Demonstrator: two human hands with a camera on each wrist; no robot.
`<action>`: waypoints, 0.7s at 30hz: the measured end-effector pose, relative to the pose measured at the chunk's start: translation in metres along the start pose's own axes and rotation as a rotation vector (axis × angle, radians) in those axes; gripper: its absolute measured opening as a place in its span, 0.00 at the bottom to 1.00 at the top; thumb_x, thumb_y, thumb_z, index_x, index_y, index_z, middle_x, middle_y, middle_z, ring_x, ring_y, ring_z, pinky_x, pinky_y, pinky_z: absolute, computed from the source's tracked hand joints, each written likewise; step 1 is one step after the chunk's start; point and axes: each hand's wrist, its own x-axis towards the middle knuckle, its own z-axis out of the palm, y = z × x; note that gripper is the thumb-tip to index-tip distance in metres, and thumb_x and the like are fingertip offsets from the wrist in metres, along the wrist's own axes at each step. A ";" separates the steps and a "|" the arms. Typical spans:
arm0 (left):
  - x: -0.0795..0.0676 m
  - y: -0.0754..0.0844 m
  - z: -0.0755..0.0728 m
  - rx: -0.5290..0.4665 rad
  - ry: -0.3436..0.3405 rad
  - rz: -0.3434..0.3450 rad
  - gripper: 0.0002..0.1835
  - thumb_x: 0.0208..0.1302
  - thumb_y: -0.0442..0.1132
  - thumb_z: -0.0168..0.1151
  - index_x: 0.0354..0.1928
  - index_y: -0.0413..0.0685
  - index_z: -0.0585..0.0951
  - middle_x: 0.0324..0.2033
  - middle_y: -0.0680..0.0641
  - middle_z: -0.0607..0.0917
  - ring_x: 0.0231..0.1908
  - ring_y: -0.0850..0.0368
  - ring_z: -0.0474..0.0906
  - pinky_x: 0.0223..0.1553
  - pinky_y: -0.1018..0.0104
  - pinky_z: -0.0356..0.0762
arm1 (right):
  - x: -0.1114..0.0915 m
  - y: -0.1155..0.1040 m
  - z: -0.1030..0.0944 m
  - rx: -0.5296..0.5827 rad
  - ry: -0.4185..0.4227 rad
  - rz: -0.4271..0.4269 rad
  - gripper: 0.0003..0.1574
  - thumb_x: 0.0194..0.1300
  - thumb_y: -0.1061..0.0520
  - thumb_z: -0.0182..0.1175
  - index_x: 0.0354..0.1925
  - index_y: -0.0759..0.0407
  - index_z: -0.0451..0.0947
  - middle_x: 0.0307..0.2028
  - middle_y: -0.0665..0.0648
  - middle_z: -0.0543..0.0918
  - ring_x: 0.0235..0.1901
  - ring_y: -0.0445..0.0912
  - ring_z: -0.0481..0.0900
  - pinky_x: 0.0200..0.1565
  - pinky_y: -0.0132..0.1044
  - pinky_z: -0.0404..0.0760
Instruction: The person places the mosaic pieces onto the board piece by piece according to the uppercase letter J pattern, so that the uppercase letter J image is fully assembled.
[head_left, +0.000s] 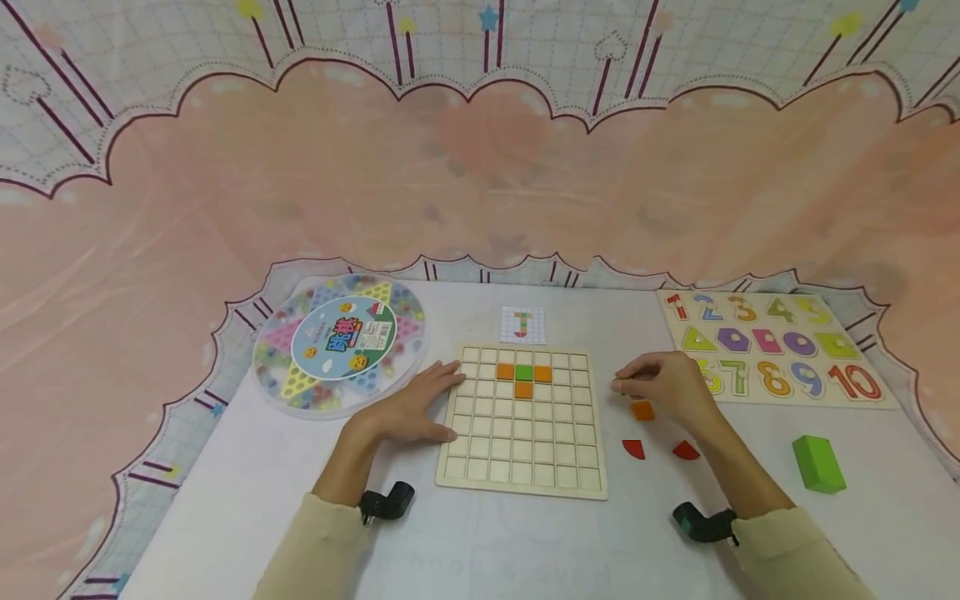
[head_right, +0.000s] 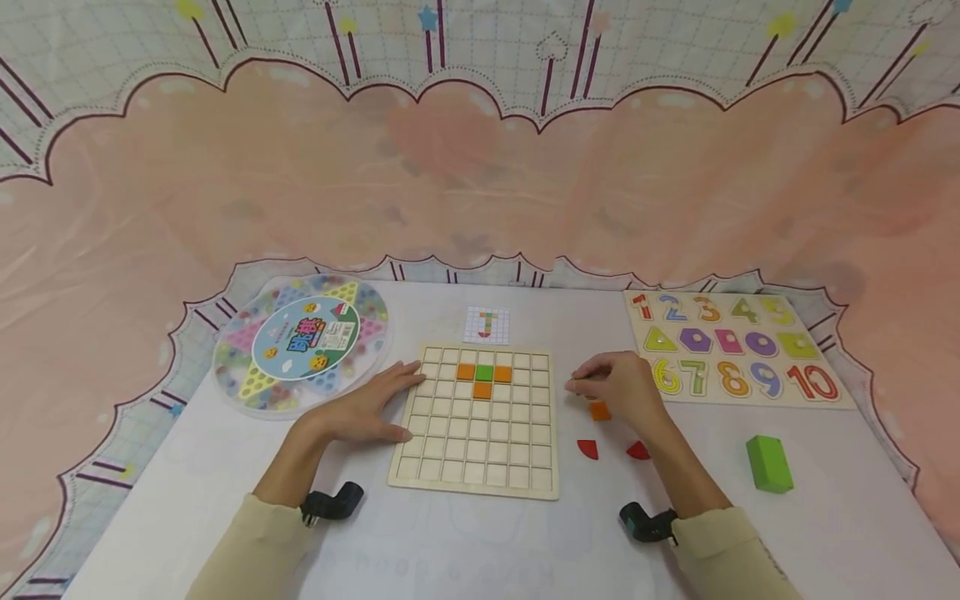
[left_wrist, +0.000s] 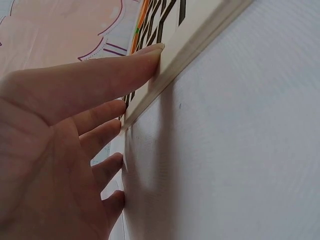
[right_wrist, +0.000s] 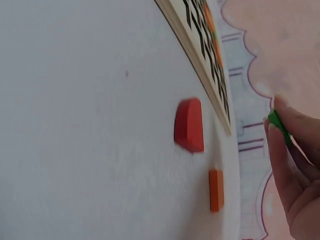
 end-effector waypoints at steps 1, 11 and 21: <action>0.000 0.000 0.000 0.003 -0.001 0.001 0.46 0.58 0.40 0.71 0.77 0.41 0.61 0.82 0.41 0.50 0.82 0.35 0.36 0.80 0.33 0.40 | 0.001 -0.002 0.003 0.001 -0.010 -0.003 0.16 0.59 0.49 0.75 0.42 0.56 0.89 0.41 0.58 0.91 0.35 0.46 0.83 0.34 0.29 0.83; 0.001 0.000 -0.001 0.015 0.002 -0.001 0.46 0.58 0.40 0.71 0.77 0.41 0.61 0.82 0.41 0.50 0.82 0.35 0.36 0.81 0.34 0.39 | 0.008 -0.028 0.037 0.004 -0.102 -0.034 0.17 0.59 0.54 0.75 0.47 0.53 0.86 0.53 0.58 0.85 0.51 0.52 0.82 0.50 0.38 0.85; 0.001 -0.002 0.000 -0.002 -0.003 0.010 0.46 0.58 0.40 0.72 0.77 0.42 0.61 0.82 0.41 0.50 0.82 0.36 0.36 0.81 0.34 0.40 | 0.011 -0.050 0.065 0.022 -0.123 -0.132 0.14 0.52 0.55 0.79 0.38 0.53 0.88 0.47 0.56 0.88 0.39 0.44 0.86 0.43 0.32 0.84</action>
